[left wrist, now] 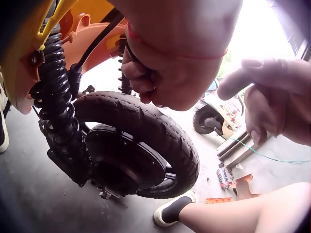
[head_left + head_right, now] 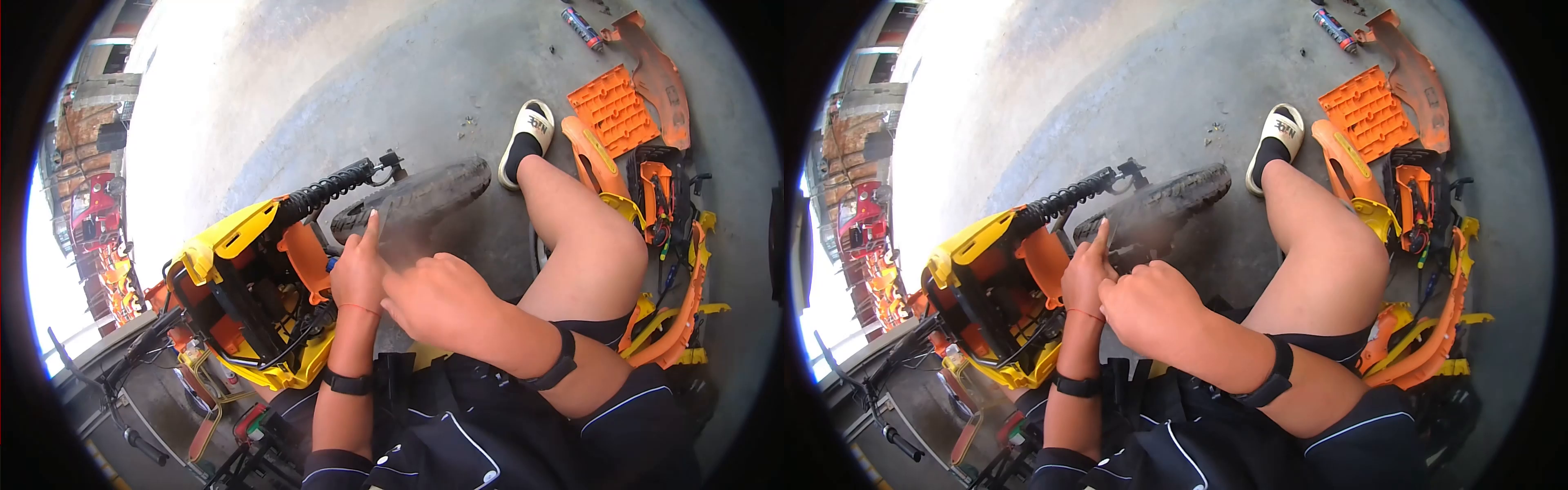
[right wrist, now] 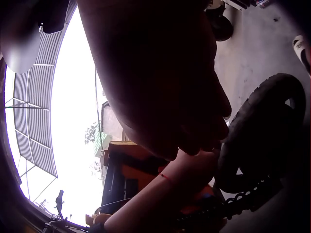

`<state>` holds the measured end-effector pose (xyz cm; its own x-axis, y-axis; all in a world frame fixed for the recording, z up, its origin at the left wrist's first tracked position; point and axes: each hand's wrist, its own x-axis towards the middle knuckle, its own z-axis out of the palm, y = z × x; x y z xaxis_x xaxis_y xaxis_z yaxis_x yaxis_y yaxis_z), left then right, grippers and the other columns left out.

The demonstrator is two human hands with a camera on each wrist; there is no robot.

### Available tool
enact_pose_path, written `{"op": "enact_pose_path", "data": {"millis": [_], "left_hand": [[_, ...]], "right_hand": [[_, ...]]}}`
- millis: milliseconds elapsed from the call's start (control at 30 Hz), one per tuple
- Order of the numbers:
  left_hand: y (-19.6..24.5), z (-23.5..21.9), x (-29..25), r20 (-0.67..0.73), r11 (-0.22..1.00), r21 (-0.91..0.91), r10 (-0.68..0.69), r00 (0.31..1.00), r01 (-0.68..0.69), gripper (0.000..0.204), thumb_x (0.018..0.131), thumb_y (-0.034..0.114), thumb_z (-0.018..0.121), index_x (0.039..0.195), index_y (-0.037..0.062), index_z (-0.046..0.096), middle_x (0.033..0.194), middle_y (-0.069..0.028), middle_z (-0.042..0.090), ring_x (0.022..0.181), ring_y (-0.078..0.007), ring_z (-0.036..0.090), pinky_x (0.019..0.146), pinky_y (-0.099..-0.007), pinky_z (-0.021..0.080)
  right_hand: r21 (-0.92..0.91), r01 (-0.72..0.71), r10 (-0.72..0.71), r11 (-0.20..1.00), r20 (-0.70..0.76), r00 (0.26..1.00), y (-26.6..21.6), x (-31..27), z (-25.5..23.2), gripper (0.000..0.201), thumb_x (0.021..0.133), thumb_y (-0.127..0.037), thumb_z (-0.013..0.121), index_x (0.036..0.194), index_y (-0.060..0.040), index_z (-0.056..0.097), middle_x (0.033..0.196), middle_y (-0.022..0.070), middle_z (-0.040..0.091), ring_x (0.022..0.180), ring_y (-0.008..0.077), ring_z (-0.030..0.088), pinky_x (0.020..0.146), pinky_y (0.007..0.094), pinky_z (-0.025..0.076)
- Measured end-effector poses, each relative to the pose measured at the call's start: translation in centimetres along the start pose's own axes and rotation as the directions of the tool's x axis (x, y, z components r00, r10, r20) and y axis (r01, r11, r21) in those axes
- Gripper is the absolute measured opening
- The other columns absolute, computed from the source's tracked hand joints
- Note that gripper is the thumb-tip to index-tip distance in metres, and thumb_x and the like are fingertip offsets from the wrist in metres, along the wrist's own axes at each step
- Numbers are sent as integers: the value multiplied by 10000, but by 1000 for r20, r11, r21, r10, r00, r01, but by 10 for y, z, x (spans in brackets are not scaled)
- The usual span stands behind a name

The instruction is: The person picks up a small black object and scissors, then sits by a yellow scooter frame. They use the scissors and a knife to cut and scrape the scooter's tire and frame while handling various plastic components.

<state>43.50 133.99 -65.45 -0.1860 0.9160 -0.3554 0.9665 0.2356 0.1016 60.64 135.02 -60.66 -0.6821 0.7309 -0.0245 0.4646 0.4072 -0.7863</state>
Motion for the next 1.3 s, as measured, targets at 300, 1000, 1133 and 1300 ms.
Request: {"op": "enact_pose_path", "data": {"millis": [300, 1000, 1133, 1300], "left_hand": [[7, -1, 14, 12, 992, 100, 70, 997, -71, 630, 825, 43, 572, 1424, 236, 558, 932, -104, 632, 780, -341, 678, 673, -455, 557], [17, -3, 35, 67, 996, 35, 79, 995, -81, 674, 834, 90, 554, 1480, 271, 485, 1056, -121, 646, 935, -349, 676, 792, -450, 552], [9, 0, 21, 72, 999, 6, 51, 996, -52, 670, 839, 87, 561, 1479, 269, 485, 1029, -124, 635, 911, -352, 672, 770, -454, 551], [-4, 4, -3, 4, 999, -4, 53, 999, -53, 640, 853, 74, 563, 1463, 262, 503, 989, -114, 629, 839, -353, 670, 707, -466, 545]], "right_hand": [[-50, -3, 7, 999, 76, 997, 0, -10, 9, 199, 841, -246, 708, 796, -84, 603, 678, 80, 616, 710, 273, 625, 678, 403, 460], [-219, -263, 264, 940, -28, 964, 30, 16, 9, 144, 855, -184, 587, 789, -69, 643, 710, 142, 687, 680, 327, 677, 649, 438, 487], [-202, -272, 276, 941, -11, 961, 31, 14, 11, 149, 867, -185, 580, 800, -69, 643, 721, 145, 691, 697, 334, 681, 661, 449, 491], [-181, -250, 249, 951, -27, 968, 27, 20, 14, 158, 865, -203, 590, 795, -69, 636, 722, 150, 689, 696, 340, 680, 665, 453, 494]]}}
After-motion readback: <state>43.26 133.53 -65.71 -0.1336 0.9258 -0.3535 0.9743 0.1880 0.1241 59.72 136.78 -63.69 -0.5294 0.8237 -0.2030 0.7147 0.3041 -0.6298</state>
